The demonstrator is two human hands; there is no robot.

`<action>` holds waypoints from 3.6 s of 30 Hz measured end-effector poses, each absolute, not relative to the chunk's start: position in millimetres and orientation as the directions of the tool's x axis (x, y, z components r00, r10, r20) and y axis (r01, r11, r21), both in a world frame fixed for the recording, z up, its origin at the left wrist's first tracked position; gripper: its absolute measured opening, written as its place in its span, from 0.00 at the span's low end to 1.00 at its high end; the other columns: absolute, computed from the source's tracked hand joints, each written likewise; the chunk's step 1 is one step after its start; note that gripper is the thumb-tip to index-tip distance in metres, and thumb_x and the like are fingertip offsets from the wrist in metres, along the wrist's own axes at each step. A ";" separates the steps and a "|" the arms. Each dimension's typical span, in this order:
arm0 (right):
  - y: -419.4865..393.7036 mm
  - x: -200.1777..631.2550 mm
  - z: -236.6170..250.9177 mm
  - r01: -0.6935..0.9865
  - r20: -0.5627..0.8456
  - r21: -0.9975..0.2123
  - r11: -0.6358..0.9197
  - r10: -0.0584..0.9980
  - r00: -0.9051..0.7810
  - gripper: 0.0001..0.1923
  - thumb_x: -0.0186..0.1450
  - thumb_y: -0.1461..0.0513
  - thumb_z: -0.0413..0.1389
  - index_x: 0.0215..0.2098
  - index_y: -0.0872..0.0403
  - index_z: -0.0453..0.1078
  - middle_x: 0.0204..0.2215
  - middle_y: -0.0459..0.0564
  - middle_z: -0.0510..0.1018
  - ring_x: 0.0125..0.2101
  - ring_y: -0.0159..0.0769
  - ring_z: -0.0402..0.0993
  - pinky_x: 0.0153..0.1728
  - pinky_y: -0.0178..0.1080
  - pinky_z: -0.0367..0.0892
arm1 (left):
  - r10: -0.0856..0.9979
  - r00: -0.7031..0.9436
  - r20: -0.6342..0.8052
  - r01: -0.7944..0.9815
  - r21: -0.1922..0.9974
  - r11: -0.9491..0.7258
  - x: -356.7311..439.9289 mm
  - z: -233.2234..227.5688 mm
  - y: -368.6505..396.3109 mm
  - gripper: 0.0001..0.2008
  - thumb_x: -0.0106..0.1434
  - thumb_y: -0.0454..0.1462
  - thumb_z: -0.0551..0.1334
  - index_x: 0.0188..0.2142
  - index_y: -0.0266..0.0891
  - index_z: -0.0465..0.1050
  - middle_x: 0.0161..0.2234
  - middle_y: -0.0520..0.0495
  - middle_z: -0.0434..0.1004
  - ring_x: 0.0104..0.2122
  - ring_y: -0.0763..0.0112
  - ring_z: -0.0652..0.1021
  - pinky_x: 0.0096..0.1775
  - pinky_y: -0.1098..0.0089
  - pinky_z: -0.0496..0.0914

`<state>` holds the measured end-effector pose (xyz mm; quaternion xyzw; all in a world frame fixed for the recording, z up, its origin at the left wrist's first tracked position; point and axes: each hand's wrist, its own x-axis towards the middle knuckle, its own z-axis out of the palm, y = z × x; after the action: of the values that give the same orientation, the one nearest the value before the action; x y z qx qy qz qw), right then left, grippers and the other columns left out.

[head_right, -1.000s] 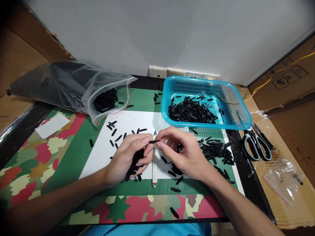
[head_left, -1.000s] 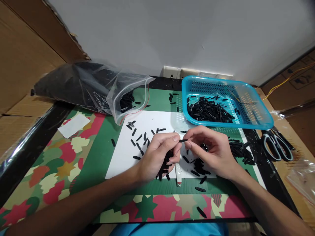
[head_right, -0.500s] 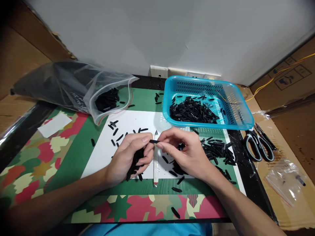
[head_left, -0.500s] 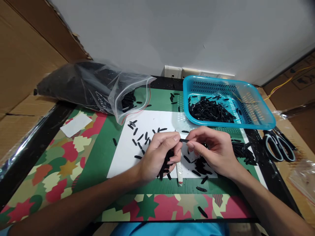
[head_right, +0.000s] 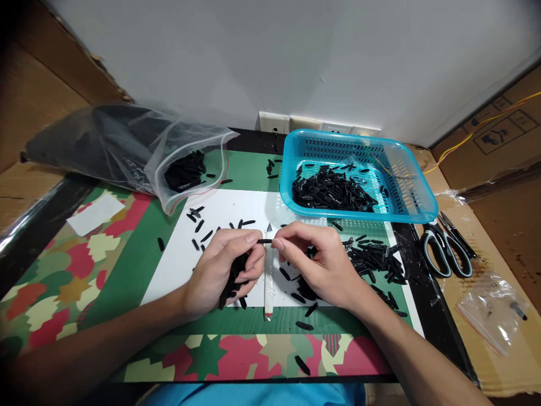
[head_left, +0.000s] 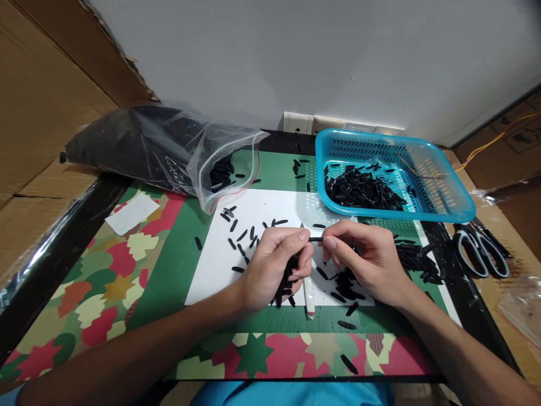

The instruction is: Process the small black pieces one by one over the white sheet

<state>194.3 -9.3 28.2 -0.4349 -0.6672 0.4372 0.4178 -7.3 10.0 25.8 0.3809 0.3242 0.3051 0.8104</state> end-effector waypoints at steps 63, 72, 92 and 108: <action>-25.7 173.1 17.3 0.377 0.555 -0.583 0.720 0.691 -0.463 0.09 0.73 0.67 0.61 0.51 0.54 0.75 0.35 0.53 0.83 0.32 0.38 0.76 0.32 0.41 0.70 | 0.774 0.505 -0.382 -0.151 0.844 0.515 -0.7 22.4 8.4 0.21 0.76 0.52 0.54 0.31 0.41 0.66 0.19 0.59 0.61 0.13 0.80 0.60 0.13 0.81 0.56; -23.1 175.4 17.0 0.353 0.478 -0.665 0.658 0.739 -0.475 0.07 0.74 0.67 0.59 0.49 0.52 0.75 0.40 0.53 0.83 0.40 0.39 0.80 0.40 0.40 0.75 | 0.777 0.468 -0.420 -0.144 0.832 0.536 0.1 21.4 8.6 0.21 0.73 0.53 0.58 0.32 0.41 0.68 0.20 0.59 0.60 0.13 0.80 0.61 0.13 0.79 0.58; -18.5 185.4 21.1 0.205 0.266 -0.939 0.278 0.960 -0.082 0.03 0.74 0.62 0.63 0.40 0.51 0.79 0.33 0.46 0.77 0.29 0.31 0.70 0.29 0.36 0.66 | 0.712 0.651 -0.265 -0.296 0.774 0.559 -8.2 23.7 10.7 0.20 0.76 0.48 0.58 0.30 0.39 0.64 0.18 0.59 0.61 0.10 0.82 0.61 0.11 0.83 0.56; -15.8 188.1 25.3 0.191 0.302 -0.929 0.316 0.948 -0.099 0.03 0.72 0.65 0.64 0.42 0.51 0.81 0.32 0.44 0.80 0.29 0.28 0.76 0.28 0.31 0.70 | 0.733 0.650 -0.202 -0.315 0.805 0.502 -7.3 25.5 8.7 0.18 0.75 0.46 0.63 0.31 0.41 0.63 0.17 0.62 0.59 0.10 0.82 0.61 0.11 0.83 0.56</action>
<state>188.1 -15.8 25.3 -0.4465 -0.6379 0.3775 0.5012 -7.3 8.7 25.5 0.3842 0.2716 0.3185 0.8229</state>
